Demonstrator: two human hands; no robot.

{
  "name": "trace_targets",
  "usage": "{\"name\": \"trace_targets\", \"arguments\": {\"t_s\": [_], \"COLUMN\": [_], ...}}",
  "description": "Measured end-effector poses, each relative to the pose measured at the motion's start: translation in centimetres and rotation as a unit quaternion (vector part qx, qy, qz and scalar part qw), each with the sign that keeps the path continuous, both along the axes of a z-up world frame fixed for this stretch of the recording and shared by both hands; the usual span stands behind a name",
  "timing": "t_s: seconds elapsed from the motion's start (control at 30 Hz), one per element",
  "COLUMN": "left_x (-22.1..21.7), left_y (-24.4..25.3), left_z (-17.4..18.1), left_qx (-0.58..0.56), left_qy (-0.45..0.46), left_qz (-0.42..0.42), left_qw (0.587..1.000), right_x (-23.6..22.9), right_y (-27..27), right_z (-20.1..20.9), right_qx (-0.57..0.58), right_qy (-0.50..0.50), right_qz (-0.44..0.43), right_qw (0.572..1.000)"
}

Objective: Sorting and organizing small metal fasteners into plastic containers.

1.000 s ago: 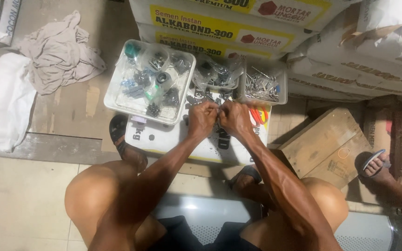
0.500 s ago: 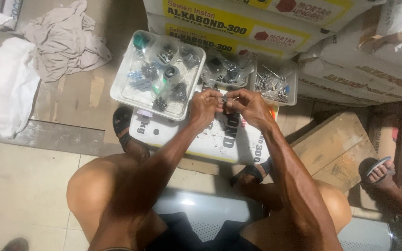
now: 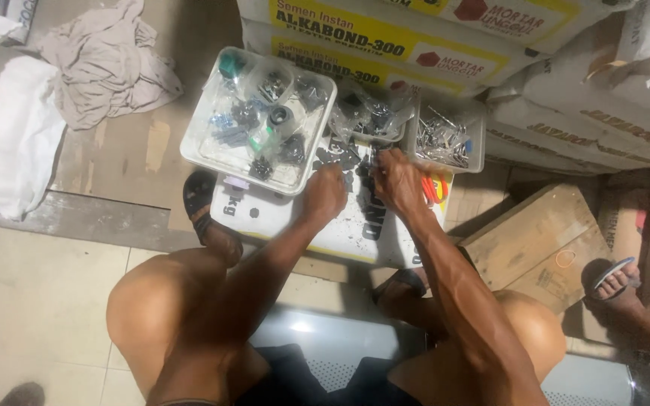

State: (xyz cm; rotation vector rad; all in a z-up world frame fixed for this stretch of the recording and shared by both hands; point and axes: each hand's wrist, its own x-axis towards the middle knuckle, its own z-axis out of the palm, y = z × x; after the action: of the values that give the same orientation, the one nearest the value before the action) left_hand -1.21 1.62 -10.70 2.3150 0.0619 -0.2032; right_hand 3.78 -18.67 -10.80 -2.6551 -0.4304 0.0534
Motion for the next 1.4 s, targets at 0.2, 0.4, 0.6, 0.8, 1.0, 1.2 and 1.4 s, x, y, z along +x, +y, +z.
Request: {"name": "trace_targets", "arguments": {"t_s": [0.2, 0.4, 0.6, 0.8, 1.0, 1.2, 1.4], "left_x": [-1.3, -0.2, 1.1, 1.1, 1.1, 1.4, 1.5], "left_y": [1.8, 0.0, -0.8, -2.3, -0.7, -1.2, -1.2], "left_z": [6.8, 1.8, 1.7, 2.7, 7.6, 5.6, 5.5], "left_qx": [0.086, 0.129, 0.084, -0.245, -0.495, -0.505, -0.491], "left_qy": [-0.051, -0.052, -0.048, -0.003, 0.094, 0.064, 0.049], "left_qz": [-0.128, -0.136, -0.085, 0.135, 0.207, 0.213, 0.181], "left_qw": [0.987, 0.981, 0.992, 0.96, 0.839, 0.834, 0.851], "right_x": [-3.0, -2.6, -2.5, -2.9, -3.1, -2.7, -2.6], "right_y": [-0.4, -2.1, -1.5, 0.1, 2.3, 2.2, 2.2], "right_z": [0.6, -2.1, 4.4, 12.0, 13.9, 14.0, 14.2], "right_qx": [-0.147, -0.145, 0.023, 0.289, 0.345, 0.331, 0.321], "right_qy": [0.032, -0.014, 0.146, 0.194, 0.213, 0.193, 0.194], "right_qz": [0.022, 0.107, 0.005, -0.041, -0.012, 0.004, -0.007], "right_qw": [0.988, 0.983, 0.989, 0.937, 0.914, 0.924, 0.927]}}
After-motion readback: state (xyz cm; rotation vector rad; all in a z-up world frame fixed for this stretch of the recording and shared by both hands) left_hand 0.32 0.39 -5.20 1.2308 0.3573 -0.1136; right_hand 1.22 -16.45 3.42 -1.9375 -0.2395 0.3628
